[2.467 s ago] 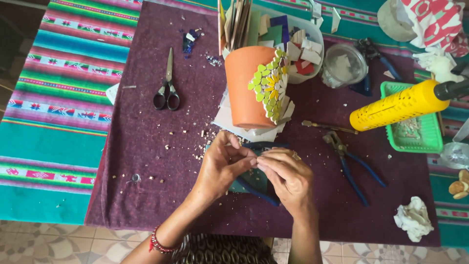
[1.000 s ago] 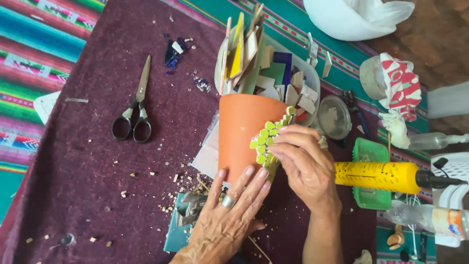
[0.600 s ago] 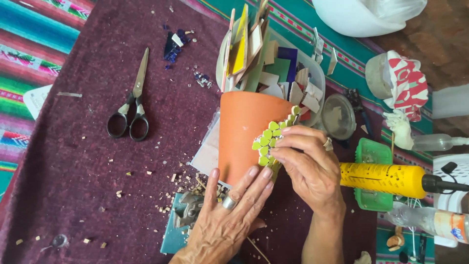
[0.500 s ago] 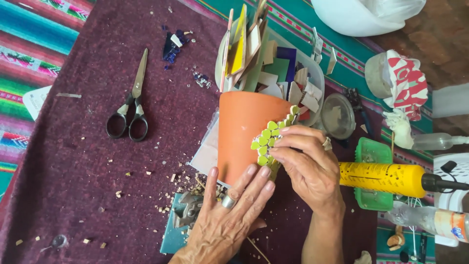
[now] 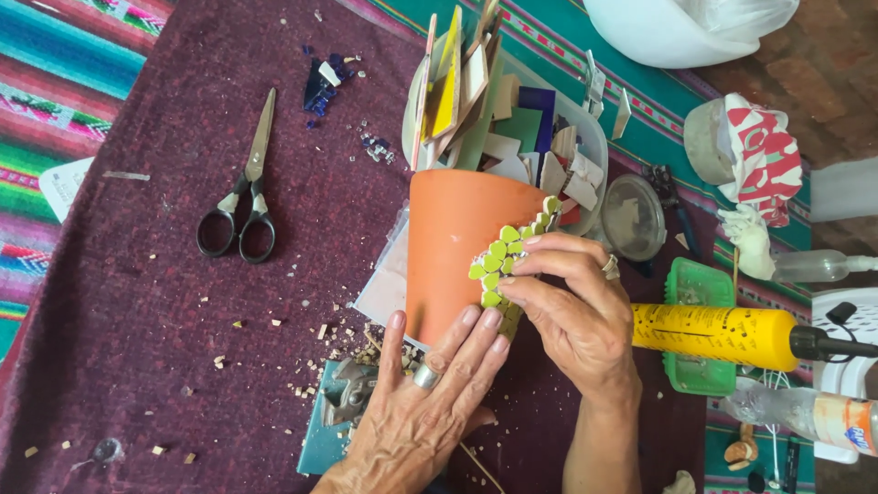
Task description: Applying glue and placing small mosaic tiles onto a terracotta pot to create a decorative flower pattern.
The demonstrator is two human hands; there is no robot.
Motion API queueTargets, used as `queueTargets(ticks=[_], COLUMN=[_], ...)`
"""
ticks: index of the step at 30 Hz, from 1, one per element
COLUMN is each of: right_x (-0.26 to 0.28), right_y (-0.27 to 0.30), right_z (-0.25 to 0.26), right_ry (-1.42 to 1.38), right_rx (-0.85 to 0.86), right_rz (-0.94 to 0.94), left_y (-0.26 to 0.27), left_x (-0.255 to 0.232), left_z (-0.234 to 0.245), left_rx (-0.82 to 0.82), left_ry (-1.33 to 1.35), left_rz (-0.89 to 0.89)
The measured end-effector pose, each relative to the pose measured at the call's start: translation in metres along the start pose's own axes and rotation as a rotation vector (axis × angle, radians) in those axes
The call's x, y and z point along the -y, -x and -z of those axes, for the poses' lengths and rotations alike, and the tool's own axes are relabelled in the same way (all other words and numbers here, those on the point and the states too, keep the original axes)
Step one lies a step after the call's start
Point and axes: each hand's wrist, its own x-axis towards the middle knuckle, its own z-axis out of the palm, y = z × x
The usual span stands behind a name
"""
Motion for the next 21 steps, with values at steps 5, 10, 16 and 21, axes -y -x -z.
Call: queueTargets(ticks=[5,10,16,21], right_x=[0.0005,0.0004,0.0011,-0.0008], right_y=[0.0004,0.0009,0.0008,0.0018], right_z=[0.0002,0.0004,0.0014,0.0017], right_ry=[-0.001,-0.006,-0.002,0.014], right_rx=[-0.001,0.004,0.009,0.024], right_rz=[-0.011,-0.013,-0.005,0.008], left_y=[-0.0002,0.0005,0.0006,0.0004], left_x=[0.0002,-0.0004,-0.0009,-0.0006], left_z=[0.0014,0.0009,0.0001,0.0014], left_rx=[-0.009,0.003,-0.002,0.013], left_ry=[0.003,0.0,0.004,-0.018], left_rz=[0.002,0.004,0.009,0.003])
